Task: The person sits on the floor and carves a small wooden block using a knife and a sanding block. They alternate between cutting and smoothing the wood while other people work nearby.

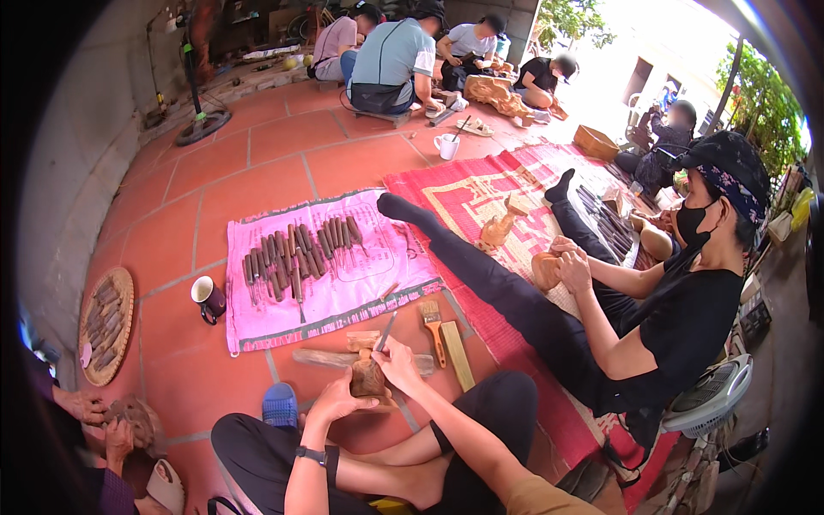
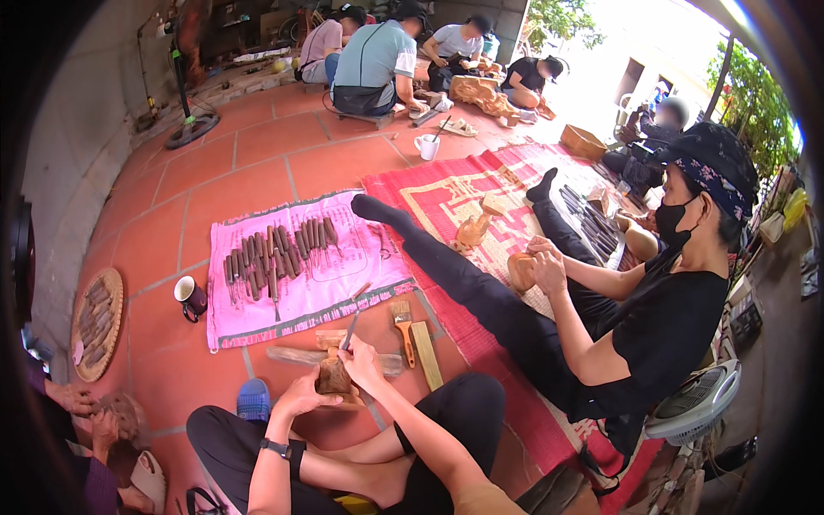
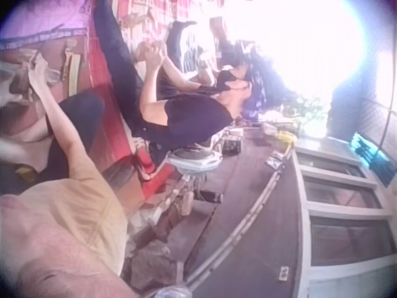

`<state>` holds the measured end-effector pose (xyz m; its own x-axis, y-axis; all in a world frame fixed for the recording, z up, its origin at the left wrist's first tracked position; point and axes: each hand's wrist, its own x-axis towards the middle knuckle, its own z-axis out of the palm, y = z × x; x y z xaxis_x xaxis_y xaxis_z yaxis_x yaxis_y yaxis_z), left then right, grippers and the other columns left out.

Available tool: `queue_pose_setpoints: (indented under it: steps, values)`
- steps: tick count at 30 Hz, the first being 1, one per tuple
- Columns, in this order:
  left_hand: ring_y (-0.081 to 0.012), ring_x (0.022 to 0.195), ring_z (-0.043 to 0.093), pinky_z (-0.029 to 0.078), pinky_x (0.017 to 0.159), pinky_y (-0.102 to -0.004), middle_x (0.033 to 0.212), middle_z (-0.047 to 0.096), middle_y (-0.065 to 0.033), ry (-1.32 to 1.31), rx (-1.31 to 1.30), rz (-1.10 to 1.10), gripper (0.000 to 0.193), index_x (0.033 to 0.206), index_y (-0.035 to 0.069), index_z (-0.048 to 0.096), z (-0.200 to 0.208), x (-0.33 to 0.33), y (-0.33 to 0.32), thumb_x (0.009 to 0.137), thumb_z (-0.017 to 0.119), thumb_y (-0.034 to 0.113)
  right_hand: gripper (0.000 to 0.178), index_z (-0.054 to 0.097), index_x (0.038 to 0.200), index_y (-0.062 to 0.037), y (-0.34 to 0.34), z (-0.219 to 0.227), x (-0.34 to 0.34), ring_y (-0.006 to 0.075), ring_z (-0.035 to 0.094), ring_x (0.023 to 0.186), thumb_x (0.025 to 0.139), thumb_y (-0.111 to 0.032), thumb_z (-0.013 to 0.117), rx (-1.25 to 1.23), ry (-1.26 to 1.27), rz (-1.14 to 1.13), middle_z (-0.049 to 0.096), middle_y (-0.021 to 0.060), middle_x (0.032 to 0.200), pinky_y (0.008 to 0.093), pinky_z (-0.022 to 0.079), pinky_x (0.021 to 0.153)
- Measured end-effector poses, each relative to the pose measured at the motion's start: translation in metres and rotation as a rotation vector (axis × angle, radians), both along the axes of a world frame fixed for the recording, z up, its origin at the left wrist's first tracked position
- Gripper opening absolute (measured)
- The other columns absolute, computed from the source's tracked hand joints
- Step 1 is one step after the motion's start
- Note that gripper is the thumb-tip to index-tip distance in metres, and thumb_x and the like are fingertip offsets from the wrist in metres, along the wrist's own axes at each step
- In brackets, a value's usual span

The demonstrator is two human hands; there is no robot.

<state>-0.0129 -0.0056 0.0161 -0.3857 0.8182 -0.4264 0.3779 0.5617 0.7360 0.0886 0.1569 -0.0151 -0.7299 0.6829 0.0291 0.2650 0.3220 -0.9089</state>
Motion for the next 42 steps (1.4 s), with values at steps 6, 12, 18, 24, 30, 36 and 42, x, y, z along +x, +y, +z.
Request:
queue_pose_setpoints:
  steps: [6, 12, 18, 24, 30, 36, 42]
  values:
    - [-0.0398, 0.129, 0.052, 0.041, 0.108, -0.0417, 0.134, 0.053, -0.0332, -0.009, -0.025, -0.003, 0.126, 0.146, -0.014, 0.029, -0.009, -0.001, 0.000, 0.057, 0.085, 0.055, 0.013, 0.062, 0.095, -0.0033, -0.016, -0.006, 0.008, 0.0218, 0.067, 0.072, 0.086, -0.010, 0.070, 0.007, 0.004, 0.077, 0.068, 0.0120, 0.077, 0.0363, 0.050, 0.067]
    - [-0.0389, 0.128, 0.053, 0.042, 0.107, -0.0415, 0.134, 0.054, -0.0315, 0.089, -0.046, 0.000, 0.124, 0.146, -0.014, 0.029, -0.004, 0.002, 0.001, 0.059, 0.085, 0.054, 0.014, 0.063, 0.097, -0.0041, -0.014, -0.002, 0.004, 0.0231, 0.068, 0.075, 0.086, -0.009, 0.070, -0.087, 0.071, 0.022, 0.069, 0.0125, 0.080, 0.0356, 0.052, 0.070]
    - [-0.0386, 0.124, 0.057, 0.044, 0.104, -0.0412, 0.127, 0.059, -0.0296, 0.045, 0.036, -0.022, 0.119, 0.145, -0.013, 0.031, -0.005, -0.001, 0.001, 0.061, 0.085, 0.052, 0.016, 0.062, 0.097, -0.0059, -0.004, -0.002, 0.003, 0.0221, 0.064, 0.072, 0.087, -0.014, 0.070, -0.029, 0.044, 0.039, 0.066, 0.0115, 0.079, 0.0364, 0.050, 0.069]
    - [-0.0387, 0.123, 0.057, 0.044, 0.104, -0.0404, 0.126, 0.060, -0.0306, 0.021, 0.021, -0.008, 0.118, 0.144, -0.016, 0.029, -0.007, 0.001, 0.001, 0.062, 0.086, 0.046, 0.014, 0.061, 0.096, -0.0048, -0.015, -0.004, 0.010, 0.0225, 0.063, 0.071, 0.087, -0.012, 0.069, -0.079, 0.074, 0.117, 0.066, 0.0102, 0.076, 0.0365, 0.049, 0.068]
    - [-0.0392, 0.125, 0.055, 0.043, 0.105, -0.0405, 0.130, 0.057, -0.0313, 0.025, 0.005, -0.025, 0.121, 0.146, -0.016, 0.025, -0.003, 0.001, 0.000, 0.062, 0.086, 0.048, 0.015, 0.064, 0.096, -0.0046, -0.014, -0.003, 0.005, 0.0198, 0.065, 0.074, 0.086, -0.012, 0.071, -0.087, 0.184, 0.042, 0.068, 0.0096, 0.079, 0.0342, 0.051, 0.069]
    - [-0.0380, 0.128, 0.053, 0.042, 0.106, -0.0389, 0.135, 0.054, -0.0299, 0.049, 0.035, -0.004, 0.129, 0.150, -0.013, 0.017, -0.006, 0.003, 0.001, 0.061, 0.088, 0.047, 0.014, 0.064, 0.095, -0.0039, -0.007, -0.016, 0.006, 0.0185, 0.068, 0.077, 0.084, -0.009, 0.071, -0.111, 0.074, 0.080, 0.069, 0.0099, 0.079, 0.0373, 0.053, 0.074]
    - [-0.0373, 0.130, 0.051, 0.041, 0.108, -0.0378, 0.137, 0.051, -0.0307, 0.018, 0.011, 0.022, 0.132, 0.149, -0.014, 0.016, -0.004, 0.002, 0.000, 0.059, 0.089, 0.048, 0.013, 0.063, 0.094, -0.0039, -0.019, 0.012, 0.014, 0.0222, 0.066, 0.072, 0.085, -0.011, 0.071, -0.015, -0.028, 0.226, 0.067, 0.0105, 0.077, 0.0375, 0.051, 0.068]
